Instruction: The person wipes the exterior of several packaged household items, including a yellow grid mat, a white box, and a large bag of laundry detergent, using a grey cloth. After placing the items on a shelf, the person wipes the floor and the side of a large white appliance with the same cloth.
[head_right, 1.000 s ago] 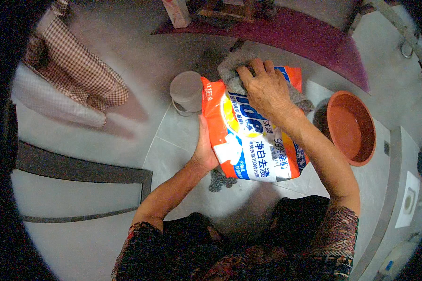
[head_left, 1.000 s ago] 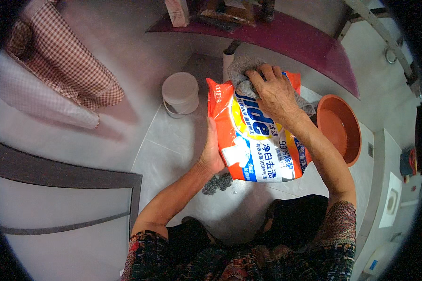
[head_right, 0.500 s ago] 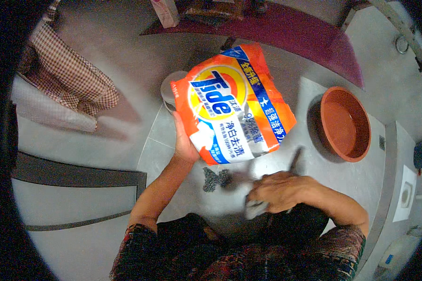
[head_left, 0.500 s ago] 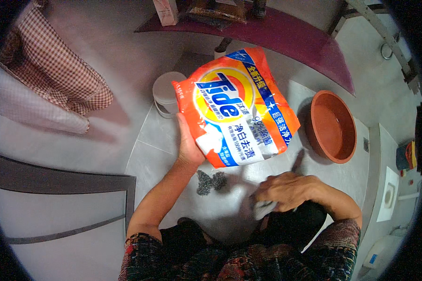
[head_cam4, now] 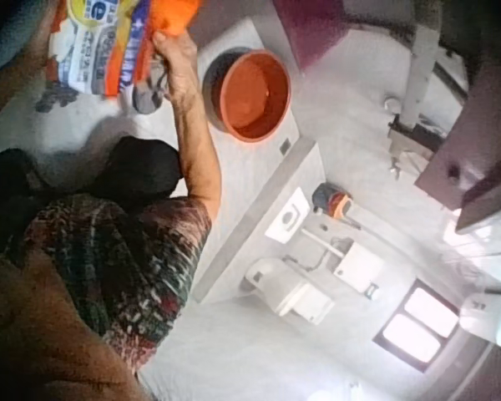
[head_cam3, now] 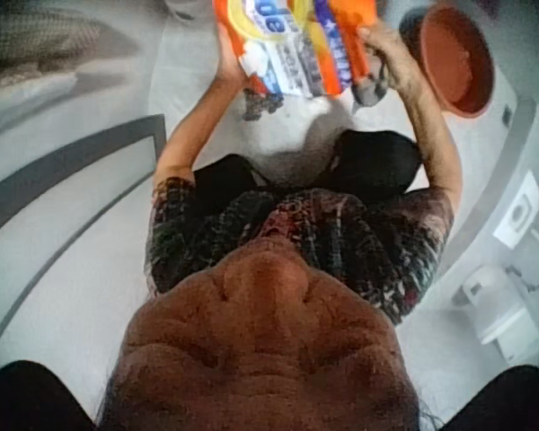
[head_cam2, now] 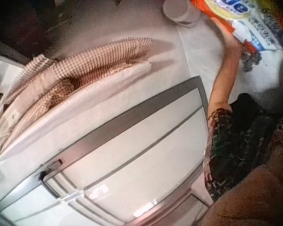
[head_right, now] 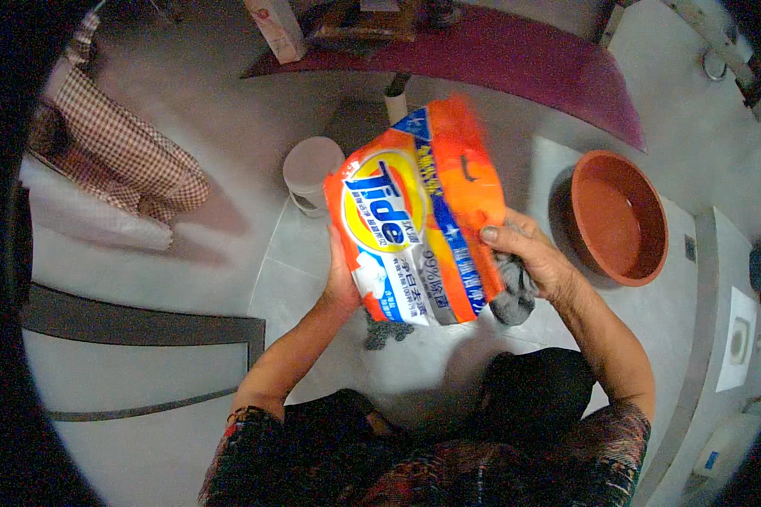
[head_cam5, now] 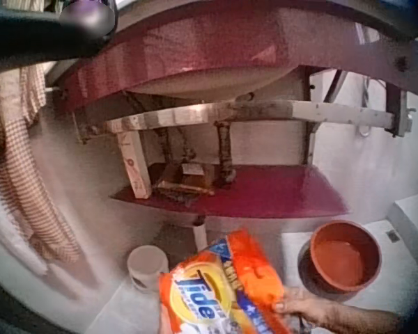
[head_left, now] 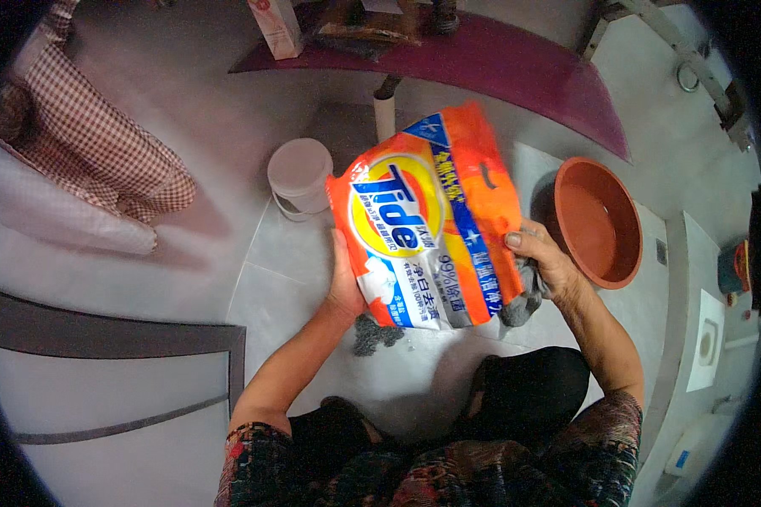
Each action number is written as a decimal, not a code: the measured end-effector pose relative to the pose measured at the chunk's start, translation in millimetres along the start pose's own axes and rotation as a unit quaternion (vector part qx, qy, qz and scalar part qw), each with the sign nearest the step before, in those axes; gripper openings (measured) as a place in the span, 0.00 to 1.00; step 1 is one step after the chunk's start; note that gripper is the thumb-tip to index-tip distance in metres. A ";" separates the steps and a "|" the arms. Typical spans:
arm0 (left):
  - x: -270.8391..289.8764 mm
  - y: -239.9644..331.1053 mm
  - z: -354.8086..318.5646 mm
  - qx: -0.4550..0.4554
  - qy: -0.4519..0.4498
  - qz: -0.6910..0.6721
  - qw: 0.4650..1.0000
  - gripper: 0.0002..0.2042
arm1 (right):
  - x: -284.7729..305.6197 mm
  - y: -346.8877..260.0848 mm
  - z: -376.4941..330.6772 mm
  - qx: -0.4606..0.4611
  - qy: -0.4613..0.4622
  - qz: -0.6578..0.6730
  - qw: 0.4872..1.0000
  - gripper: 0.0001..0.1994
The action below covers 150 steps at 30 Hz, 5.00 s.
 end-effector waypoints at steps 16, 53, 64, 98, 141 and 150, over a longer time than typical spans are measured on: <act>82.8 -0.6 -19.1 0.027 0.353 0.303 0.885 0.32 | -86.7 6.9 33.3 0.093 -0.017 -0.177 0.980 0.09; 189.9 60.0 -94.4 -0.074 0.396 0.222 0.888 0.14 | -111.0 267.7 150.9 0.200 0.125 -0.616 0.751 0.17; 201.2 50.3 -92.0 -0.006 0.322 0.033 0.946 0.20 | -137.4 287.4 239.7 0.020 0.091 -0.564 0.821 0.15; 179.6 47.6 -84.5 0.054 0.204 -0.011 0.977 0.28 | -203.8 246.0 168.6 0.256 -0.075 -0.486 0.832 0.18; 139.3 35.8 -67.3 0.060 0.239 0.006 0.969 0.28 | -125.2 296.9 89.7 -0.061 0.063 -0.396 0.914 0.23; 160.4 44.3 -84.5 0.080 0.286 0.054 0.953 0.24 | -215.0 197.0 89.0 0.216 -0.021 -0.273 0.937 0.19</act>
Point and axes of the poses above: each hand's wrist, its own z-axis towards the middle knuckle, its own x-axis out of the back of the hand, y = z × x, the point moved 6 cm from there along z, towards the middle knuckle, and after that the axes turned 8 degrees about x, right-handed, at the moved point
